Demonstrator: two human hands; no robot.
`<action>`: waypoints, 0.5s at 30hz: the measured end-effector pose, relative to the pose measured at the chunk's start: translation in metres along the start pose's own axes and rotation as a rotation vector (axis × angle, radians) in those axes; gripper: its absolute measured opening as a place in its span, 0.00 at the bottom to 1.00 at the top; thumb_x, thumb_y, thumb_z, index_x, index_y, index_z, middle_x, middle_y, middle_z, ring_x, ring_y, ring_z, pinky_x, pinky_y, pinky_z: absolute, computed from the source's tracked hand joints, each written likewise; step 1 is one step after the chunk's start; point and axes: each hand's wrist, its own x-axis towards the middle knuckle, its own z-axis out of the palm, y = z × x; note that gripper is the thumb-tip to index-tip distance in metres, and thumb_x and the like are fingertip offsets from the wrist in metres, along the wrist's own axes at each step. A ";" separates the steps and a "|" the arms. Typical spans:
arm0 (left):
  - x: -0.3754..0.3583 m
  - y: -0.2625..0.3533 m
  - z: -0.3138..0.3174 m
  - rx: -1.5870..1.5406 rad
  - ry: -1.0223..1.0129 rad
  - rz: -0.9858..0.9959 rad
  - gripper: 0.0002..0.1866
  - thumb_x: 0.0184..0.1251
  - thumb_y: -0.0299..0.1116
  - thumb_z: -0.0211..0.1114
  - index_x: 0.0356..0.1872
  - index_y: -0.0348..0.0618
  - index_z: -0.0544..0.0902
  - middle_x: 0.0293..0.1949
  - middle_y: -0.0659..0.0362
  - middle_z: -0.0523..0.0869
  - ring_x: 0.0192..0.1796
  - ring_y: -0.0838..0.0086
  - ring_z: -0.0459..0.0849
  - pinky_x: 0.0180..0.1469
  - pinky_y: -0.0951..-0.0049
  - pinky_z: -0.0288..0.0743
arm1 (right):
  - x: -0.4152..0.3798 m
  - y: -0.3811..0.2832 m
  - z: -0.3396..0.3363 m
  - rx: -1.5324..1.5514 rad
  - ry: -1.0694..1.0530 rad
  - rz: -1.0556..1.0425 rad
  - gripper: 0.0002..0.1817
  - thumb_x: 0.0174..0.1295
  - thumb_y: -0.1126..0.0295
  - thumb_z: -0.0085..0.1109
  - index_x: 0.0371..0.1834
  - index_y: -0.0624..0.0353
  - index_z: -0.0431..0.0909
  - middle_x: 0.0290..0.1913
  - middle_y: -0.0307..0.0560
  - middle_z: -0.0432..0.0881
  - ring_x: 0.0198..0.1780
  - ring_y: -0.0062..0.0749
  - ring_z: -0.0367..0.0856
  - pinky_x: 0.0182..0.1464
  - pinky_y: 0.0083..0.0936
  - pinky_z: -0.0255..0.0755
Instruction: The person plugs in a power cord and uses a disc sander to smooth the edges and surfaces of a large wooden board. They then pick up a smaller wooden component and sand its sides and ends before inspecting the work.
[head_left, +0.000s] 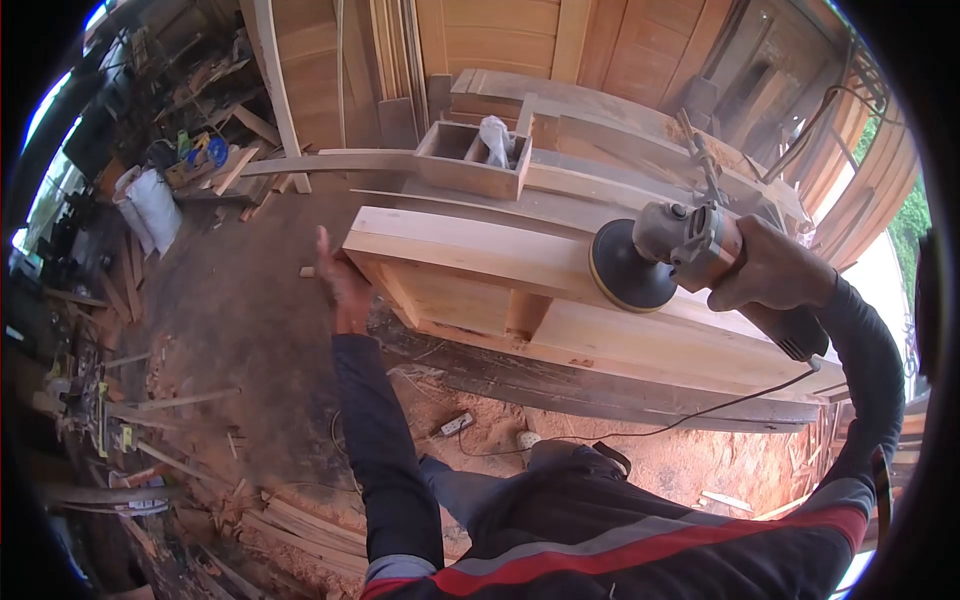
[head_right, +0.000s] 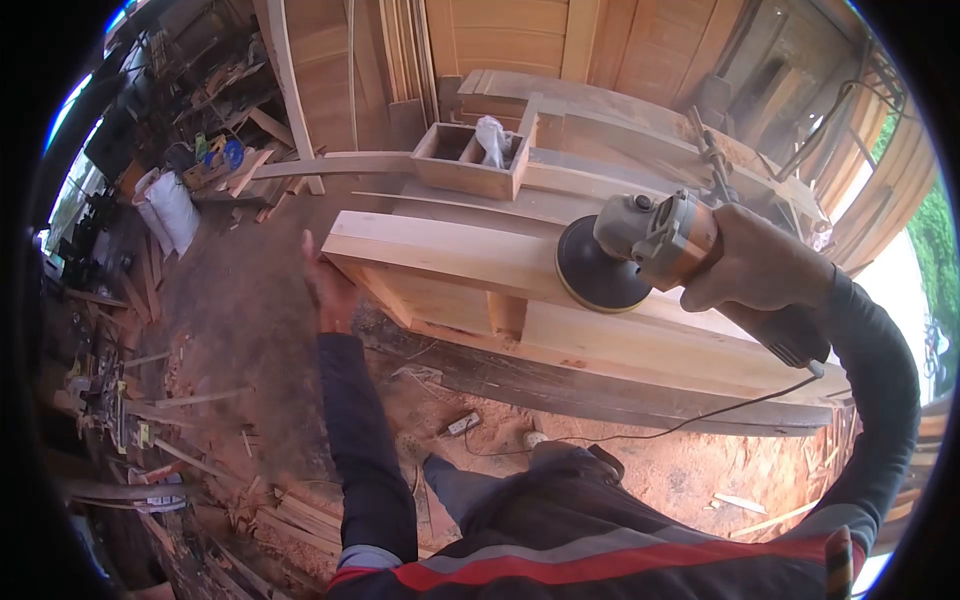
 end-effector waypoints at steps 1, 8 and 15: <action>0.022 -0.019 -0.030 0.058 0.017 0.008 0.29 0.80 0.51 0.60 0.66 0.35 0.78 0.63 0.54 0.83 0.65 0.67 0.80 0.66 0.63 0.73 | 0.010 -0.014 0.006 0.031 0.006 -0.034 0.23 0.36 0.72 0.74 0.42 0.62 0.87 0.32 0.39 0.85 0.34 0.26 0.81 0.43 0.25 0.77; 0.029 -0.075 -0.051 0.166 -0.077 -0.044 0.21 0.85 0.46 0.54 0.61 0.39 0.80 0.52 0.60 0.86 0.56 0.78 0.81 0.61 0.75 0.73 | 0.073 -0.135 0.052 0.084 -0.010 -0.003 0.22 0.40 0.72 0.73 0.43 0.62 0.86 0.36 0.41 0.85 0.38 0.27 0.81 0.46 0.26 0.75; 0.035 -0.024 -0.056 0.106 -0.608 -0.483 0.29 0.80 0.55 0.59 0.63 0.38 0.79 0.60 0.57 0.83 0.66 0.71 0.77 0.70 0.63 0.69 | 0.121 -0.231 0.095 0.040 0.096 0.122 0.20 0.42 0.73 0.72 0.43 0.63 0.87 0.36 0.39 0.86 0.38 0.24 0.81 0.46 0.25 0.75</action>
